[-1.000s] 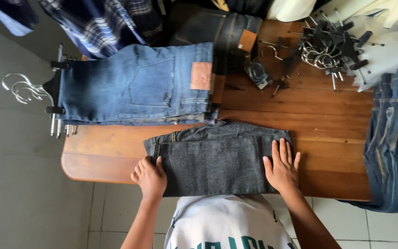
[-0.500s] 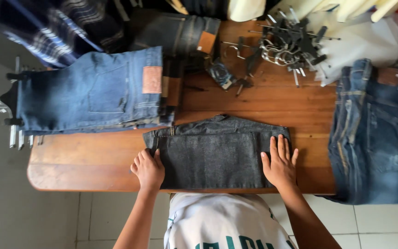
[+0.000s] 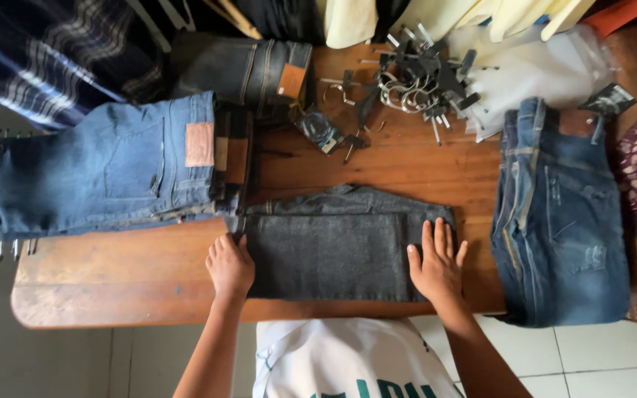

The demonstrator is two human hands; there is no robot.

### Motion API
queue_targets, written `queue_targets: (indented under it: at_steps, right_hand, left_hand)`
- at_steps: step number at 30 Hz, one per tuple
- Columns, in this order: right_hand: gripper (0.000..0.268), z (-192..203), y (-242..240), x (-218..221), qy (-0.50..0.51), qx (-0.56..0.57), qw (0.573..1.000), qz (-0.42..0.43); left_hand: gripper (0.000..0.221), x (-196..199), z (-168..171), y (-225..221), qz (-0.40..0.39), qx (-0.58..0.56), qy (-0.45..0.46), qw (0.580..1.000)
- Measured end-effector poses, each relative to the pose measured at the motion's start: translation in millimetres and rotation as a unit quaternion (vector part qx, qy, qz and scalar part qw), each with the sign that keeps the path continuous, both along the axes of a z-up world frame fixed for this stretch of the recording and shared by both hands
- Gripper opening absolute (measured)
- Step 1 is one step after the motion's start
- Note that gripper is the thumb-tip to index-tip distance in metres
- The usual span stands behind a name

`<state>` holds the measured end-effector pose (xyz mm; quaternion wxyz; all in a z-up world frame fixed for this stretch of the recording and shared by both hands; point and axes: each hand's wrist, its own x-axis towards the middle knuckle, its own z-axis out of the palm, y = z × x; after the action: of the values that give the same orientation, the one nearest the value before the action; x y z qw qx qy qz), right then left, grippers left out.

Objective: Folding denim jeans and attaching them to garment hangers on a wooden workspace.

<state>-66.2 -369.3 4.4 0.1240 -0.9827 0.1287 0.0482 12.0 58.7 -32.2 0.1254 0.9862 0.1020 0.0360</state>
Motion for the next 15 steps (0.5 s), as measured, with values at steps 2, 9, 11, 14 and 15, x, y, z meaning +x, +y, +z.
queue_targets:
  at_steps: [2,9,11,14,15]
  right_hand:
    - [0.068,-2.1,-1.4,3.4,-0.002,-0.004,1.0,-0.004]
    - [0.067,13.3,14.8,10.5,-0.057,0.021,0.998,0.018]
    - [0.063,10.9,27.0,18.5,-0.093,0.018,0.994,0.059]
    - [0.062,-7.1,45.1,25.7,-0.119,0.028,0.987,0.101]
    - [0.063,-15.8,51.8,24.8,-0.108,0.043,0.988,0.1]
  left_hand:
    - [0.039,3.8,-10.6,1.6,0.004,0.018,-0.014,1.0]
    - [0.039,-12.8,63.4,-73.9,-0.023,0.081,-0.133,0.988]
    - [0.039,-12.1,78.1,-110.9,-0.139,0.009,-0.153,0.978]
    - [0.043,-9.0,82.9,-159.6,-0.318,-0.109,-0.183,0.924]
    - [0.045,-9.8,81.4,-174.0,-0.384,-0.154,-0.192,0.89]
